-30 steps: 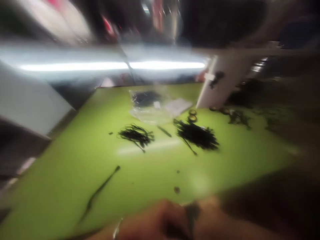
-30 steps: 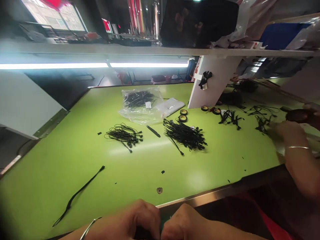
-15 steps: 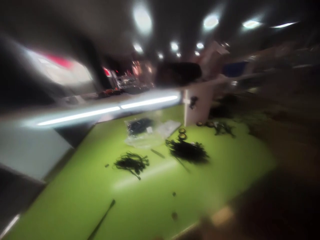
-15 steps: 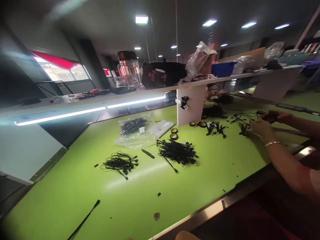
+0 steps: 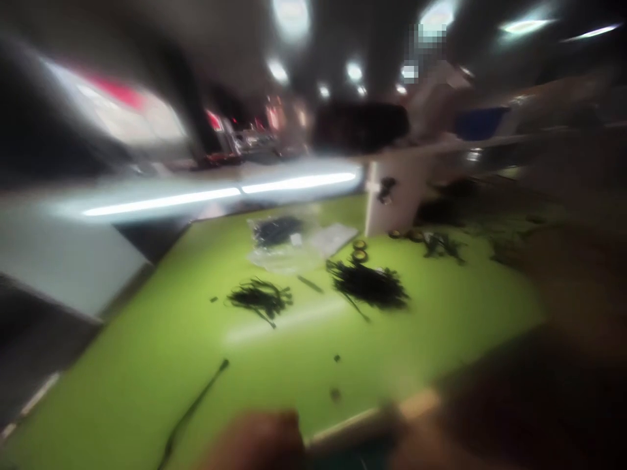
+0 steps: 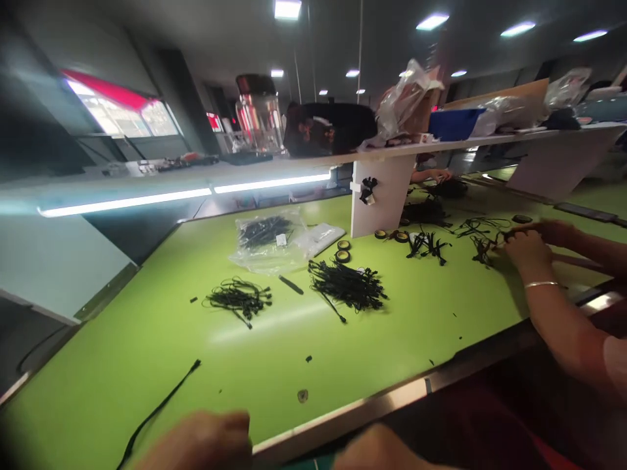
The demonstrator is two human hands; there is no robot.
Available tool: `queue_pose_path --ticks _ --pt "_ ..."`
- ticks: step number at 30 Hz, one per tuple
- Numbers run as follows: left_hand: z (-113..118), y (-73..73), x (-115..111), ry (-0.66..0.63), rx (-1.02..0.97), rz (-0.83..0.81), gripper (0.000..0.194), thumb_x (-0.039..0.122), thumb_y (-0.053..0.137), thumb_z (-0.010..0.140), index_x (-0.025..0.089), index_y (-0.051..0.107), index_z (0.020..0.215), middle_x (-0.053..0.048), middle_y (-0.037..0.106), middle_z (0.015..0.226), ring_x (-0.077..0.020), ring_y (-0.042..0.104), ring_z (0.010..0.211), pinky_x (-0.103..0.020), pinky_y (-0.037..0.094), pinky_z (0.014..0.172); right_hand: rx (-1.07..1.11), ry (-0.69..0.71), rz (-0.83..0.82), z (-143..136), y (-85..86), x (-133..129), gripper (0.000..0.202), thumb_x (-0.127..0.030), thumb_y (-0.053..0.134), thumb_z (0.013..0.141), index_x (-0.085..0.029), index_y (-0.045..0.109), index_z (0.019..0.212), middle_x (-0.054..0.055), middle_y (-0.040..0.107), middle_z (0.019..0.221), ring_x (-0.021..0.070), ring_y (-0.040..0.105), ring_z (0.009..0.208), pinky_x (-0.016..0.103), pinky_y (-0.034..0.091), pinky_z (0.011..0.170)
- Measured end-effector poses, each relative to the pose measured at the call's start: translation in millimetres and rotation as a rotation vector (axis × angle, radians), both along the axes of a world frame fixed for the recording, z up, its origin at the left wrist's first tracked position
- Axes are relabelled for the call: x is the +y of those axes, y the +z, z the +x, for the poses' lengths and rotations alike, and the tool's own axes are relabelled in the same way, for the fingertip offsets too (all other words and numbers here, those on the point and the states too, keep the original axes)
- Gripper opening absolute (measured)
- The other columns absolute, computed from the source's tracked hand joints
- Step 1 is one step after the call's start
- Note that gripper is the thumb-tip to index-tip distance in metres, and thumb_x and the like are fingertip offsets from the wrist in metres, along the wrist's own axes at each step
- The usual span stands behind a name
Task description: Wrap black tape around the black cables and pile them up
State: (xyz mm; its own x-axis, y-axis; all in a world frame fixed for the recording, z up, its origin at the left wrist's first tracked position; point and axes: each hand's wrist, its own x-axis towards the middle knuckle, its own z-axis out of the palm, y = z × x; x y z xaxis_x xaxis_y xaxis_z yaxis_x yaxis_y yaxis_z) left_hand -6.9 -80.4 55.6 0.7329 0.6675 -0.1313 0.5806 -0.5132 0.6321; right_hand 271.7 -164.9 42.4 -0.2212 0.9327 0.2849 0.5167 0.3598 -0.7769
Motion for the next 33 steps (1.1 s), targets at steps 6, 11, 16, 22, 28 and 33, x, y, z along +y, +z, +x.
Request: queue_pose_path --ticks 6,11,16,22,28,33 --pt "15.5 -8.8 46.6 0.470 -0.564 -0.328 0.029 0.042 0.070 0.074 0.014 0.067 0.064 -0.003 0.059 0.058 -0.0117 0.052 0.051 -0.023 0.041 0.049 0.050 -0.179 -0.049 18.6 -7.4 70.7 0.041 -0.042 0.035 0.096 -0.020 0.063 0.114 0.003 0.063 0.068 0.0162 0.058 0.060 0.027 0.048 0.058" --pt "32.1 -44.9 77.0 0.761 -0.785 -0.670 0.036 0.044 0.080 0.063 0.011 0.071 0.075 0.000 0.059 0.051 -0.0045 0.038 0.034 -0.018 0.023 0.034 0.009 -0.340 -0.047 32.8 -6.1 132.7 0.028 -0.037 0.050 0.086 -0.015 0.067 0.091 0.000 0.059 0.061 0.0122 0.049 0.055 0.025 0.042 0.057" --pt "30.5 -50.6 82.6 0.681 -0.886 -0.715 0.030 0.038 0.081 0.065 0.010 0.070 0.070 0.002 0.055 0.047 -0.0031 0.038 0.035 -0.016 0.023 0.035 0.044 -0.344 -0.071 20.2 -12.5 157.4 0.029 -0.034 0.048 0.086 -0.014 0.066 0.097 0.000 0.062 0.065 0.0111 0.049 0.056 0.023 0.042 0.058" --pt "19.4 -59.7 80.7 0.680 -0.904 -0.740 0.028 0.036 0.078 0.070 0.010 0.067 0.069 0.002 0.054 0.051 -0.0027 0.038 0.040 -0.015 0.025 0.039 -0.111 -0.285 0.020 6.8 -21.2 170.6 0.029 -0.035 0.047 0.089 -0.016 0.067 0.098 0.005 0.071 0.086 0.0158 0.061 0.074 0.025 0.046 0.069" --pt "24.8 -69.2 75.9 0.521 -0.874 -0.682 0.028 0.035 0.075 0.073 0.008 0.067 0.067 -0.001 0.054 0.055 -0.0060 0.043 0.046 -0.020 0.032 0.043 -0.527 -0.317 0.150 -5.4 -14.7 184.7 0.032 -0.040 0.050 0.089 -0.020 0.066 0.070 0.000 0.063 0.060 0.0118 0.051 0.054 0.024 0.034 0.056" --pt "24.7 -75.6 76.0 0.548 -0.913 -0.571 0.026 0.034 0.074 0.075 0.009 0.070 0.072 -0.003 0.059 0.062 -0.0076 0.048 0.052 -0.021 0.038 0.048 -0.770 -0.426 0.134 2.9 -18.4 210.8 0.033 -0.039 0.048 0.090 -0.021 0.066 0.071 0.002 0.065 0.069 0.0139 0.051 0.059 0.026 0.031 0.055"
